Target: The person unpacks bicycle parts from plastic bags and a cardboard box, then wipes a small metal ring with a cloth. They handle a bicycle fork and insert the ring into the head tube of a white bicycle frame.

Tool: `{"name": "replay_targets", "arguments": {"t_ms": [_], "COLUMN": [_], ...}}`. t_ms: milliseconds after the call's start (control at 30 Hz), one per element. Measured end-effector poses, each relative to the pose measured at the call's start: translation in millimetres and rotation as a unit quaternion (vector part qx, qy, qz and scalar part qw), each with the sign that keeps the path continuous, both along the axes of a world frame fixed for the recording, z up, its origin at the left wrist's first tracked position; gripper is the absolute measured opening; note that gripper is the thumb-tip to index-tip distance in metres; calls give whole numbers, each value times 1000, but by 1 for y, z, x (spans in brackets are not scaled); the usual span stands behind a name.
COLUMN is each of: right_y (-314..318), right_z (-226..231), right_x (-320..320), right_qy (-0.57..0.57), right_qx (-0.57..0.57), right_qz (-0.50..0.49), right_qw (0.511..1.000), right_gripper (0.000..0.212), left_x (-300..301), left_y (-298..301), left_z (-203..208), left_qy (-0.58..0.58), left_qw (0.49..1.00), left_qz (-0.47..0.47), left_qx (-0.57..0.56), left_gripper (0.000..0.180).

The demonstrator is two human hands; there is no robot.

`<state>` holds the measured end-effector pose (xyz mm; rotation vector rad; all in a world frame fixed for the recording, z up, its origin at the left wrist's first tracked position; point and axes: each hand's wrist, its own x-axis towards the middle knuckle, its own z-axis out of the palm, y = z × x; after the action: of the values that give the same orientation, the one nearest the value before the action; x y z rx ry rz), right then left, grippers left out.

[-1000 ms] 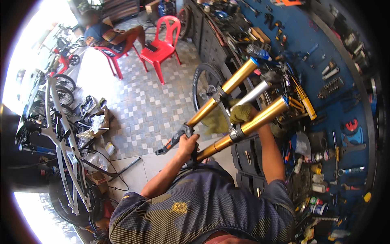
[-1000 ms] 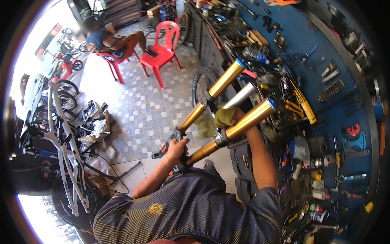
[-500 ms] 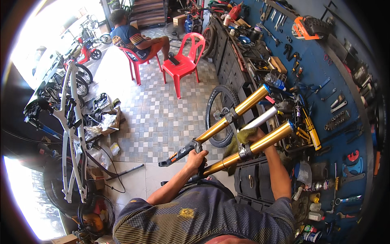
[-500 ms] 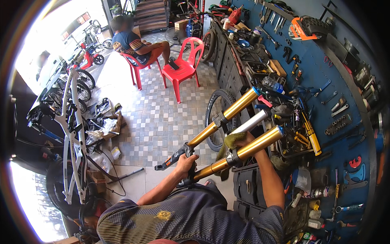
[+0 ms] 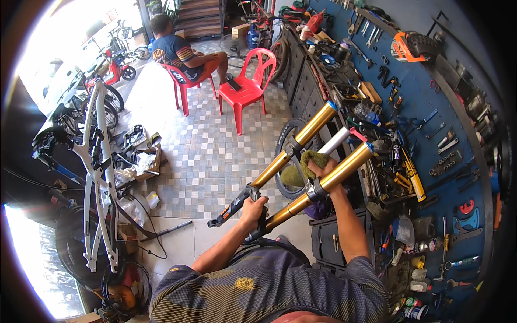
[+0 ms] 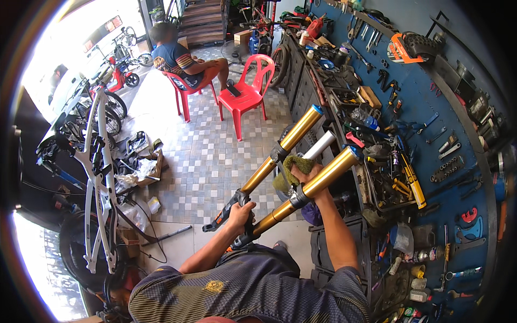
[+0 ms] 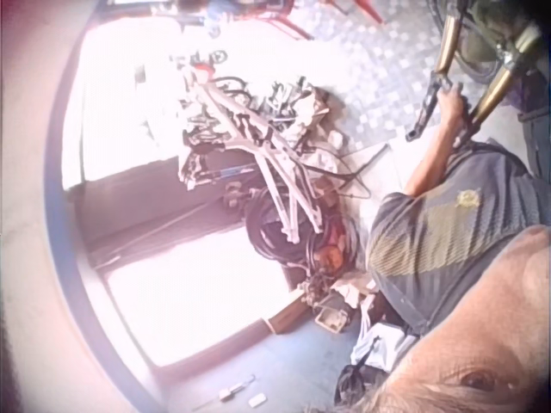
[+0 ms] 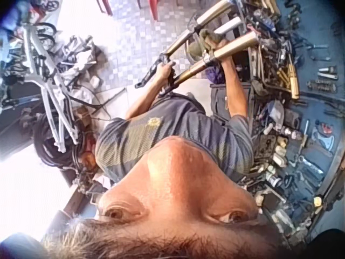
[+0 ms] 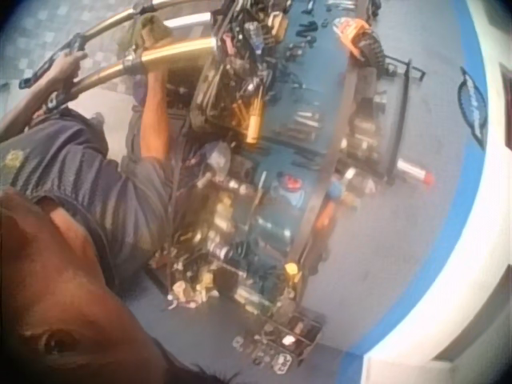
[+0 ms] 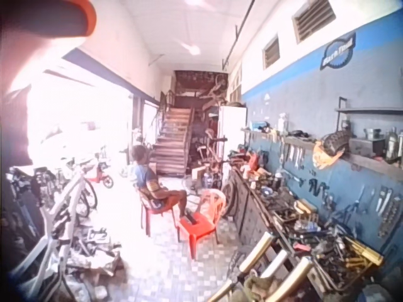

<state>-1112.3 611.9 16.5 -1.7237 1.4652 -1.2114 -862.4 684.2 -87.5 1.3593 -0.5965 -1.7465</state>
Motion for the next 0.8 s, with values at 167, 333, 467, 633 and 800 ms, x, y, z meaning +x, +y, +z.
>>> {"name": "replay_targets", "arguments": {"t_ms": [167,333,467,633,800], "right_y": [-13,-16,-26,-40,-47], "right_z": [8,26,39,52,68], "right_x": [13,50,58,53,39], "right_qy": [-14,-155,-175,-188,-295], "right_qx": [28,-50,-98,-209,-249], "right_qz": [12,-39,-63,-151,-157], "right_qw": [999,986,978,948,909], "right_gripper": [30,25,32,50,54], "left_x": [19,38,51,63,65], "left_y": [-1,-2,-2,-5,-4], "left_z": [2,18,18,10,17], "left_qy": [9,28,40,45,37], "left_qw": [1000,999,998,998,998], "left_qz": [15,14,21,-7,-2], "left_qx": [-16,-32,-42,-44,-44], "left_gripper": [22,23,24,23,24]}}
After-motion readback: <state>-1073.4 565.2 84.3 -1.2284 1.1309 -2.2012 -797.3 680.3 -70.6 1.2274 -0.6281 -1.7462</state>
